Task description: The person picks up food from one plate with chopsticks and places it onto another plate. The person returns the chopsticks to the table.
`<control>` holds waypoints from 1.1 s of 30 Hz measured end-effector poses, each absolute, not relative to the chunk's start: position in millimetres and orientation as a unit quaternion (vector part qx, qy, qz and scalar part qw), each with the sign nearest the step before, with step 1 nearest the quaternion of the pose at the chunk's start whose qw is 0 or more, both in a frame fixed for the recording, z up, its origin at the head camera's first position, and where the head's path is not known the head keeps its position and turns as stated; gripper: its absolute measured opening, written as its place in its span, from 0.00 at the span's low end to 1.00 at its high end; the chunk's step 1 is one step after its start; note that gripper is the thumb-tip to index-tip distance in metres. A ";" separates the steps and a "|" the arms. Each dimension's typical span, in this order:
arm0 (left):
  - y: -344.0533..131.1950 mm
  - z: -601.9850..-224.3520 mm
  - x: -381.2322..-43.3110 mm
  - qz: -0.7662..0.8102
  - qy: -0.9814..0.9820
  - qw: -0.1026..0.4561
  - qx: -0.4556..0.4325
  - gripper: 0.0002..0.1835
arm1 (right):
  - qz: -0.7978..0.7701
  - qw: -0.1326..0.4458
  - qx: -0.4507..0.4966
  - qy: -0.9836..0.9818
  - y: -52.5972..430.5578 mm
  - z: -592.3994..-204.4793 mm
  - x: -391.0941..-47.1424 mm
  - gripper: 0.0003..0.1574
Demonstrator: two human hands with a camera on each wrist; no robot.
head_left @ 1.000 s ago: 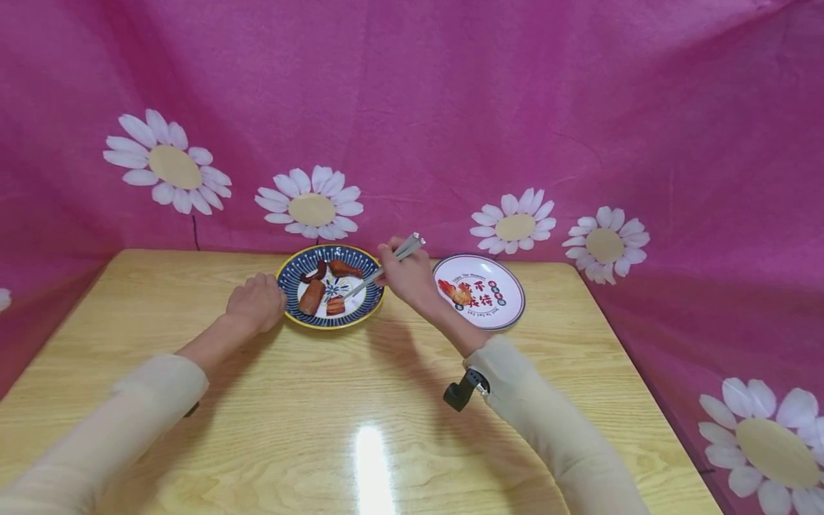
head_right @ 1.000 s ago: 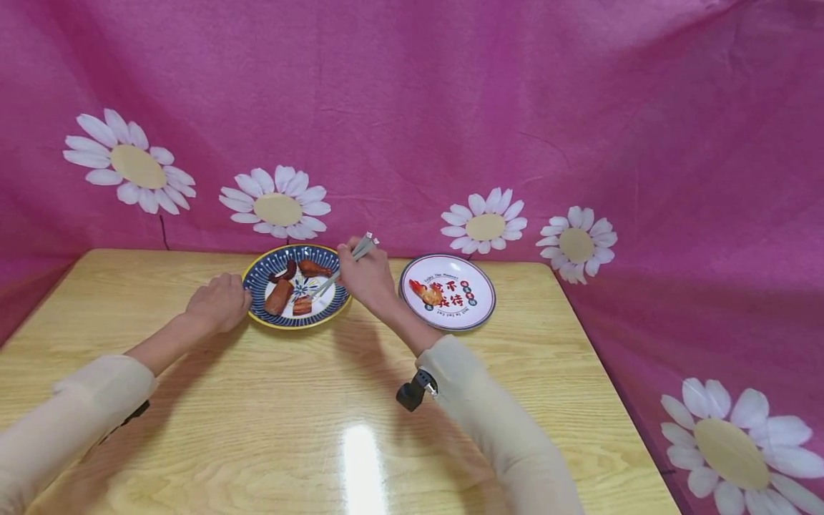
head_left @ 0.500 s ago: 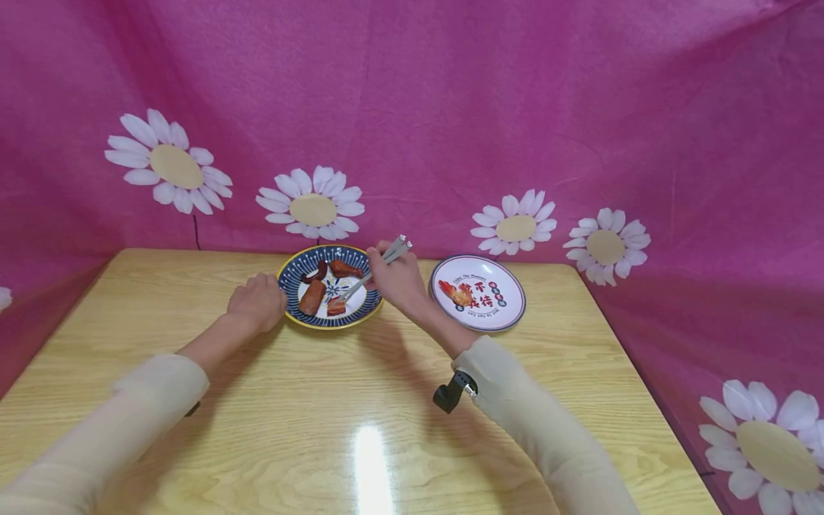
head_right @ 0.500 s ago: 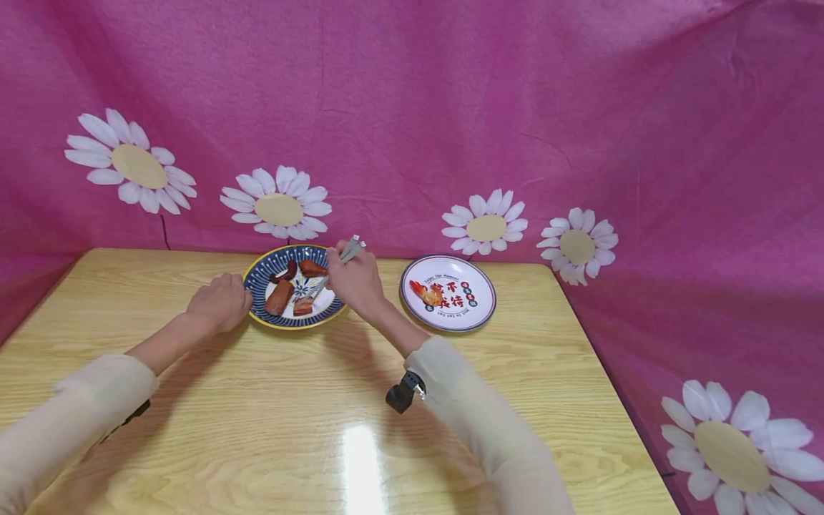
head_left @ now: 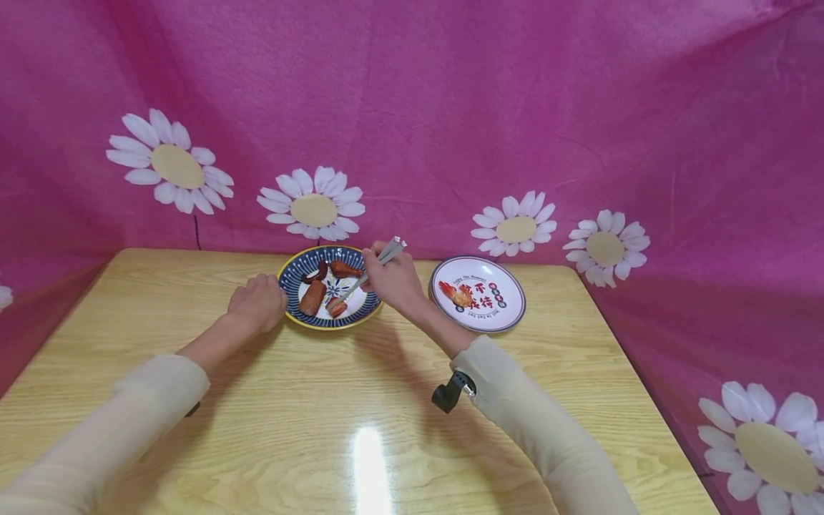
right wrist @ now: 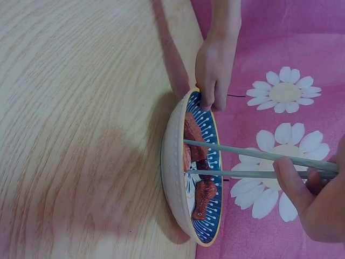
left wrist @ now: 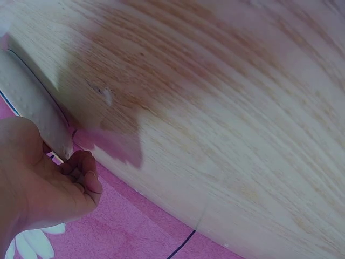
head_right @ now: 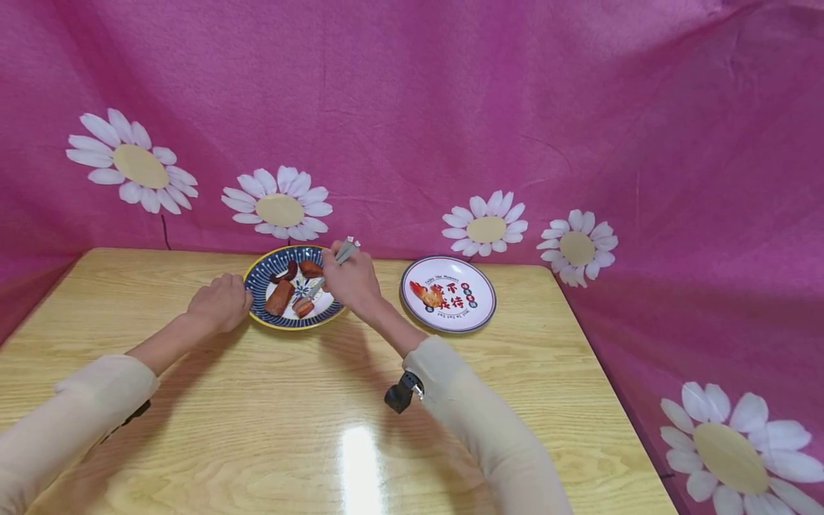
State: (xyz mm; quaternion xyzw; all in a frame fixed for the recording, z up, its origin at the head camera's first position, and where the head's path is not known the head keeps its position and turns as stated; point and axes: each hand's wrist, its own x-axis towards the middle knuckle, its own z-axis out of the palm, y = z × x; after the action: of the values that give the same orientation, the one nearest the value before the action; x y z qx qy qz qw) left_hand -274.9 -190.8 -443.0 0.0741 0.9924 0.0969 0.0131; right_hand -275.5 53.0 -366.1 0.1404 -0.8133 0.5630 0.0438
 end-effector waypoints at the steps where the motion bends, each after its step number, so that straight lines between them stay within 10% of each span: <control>1: -190.7 -442.8 -274.8 0.098 0.992 0.012 0.074 0.18 | 0.561 0.042 0.141 -0.815 53.1 -366.1 -275.6 0.19; 33: -192.0 -443.7 -275.6 0.092 0.993 0.016 0.079 0.19 | 0.496 0.048 0.186 -0.847 62.0 -367.0 -277.1 0.19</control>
State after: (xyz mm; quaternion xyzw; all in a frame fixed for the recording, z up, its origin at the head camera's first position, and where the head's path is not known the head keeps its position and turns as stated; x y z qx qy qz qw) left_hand -275.6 -192.0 -443.7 0.0793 0.9925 0.0917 0.0158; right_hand -277.1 62.0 -367.0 0.1863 -0.8468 0.4958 0.0480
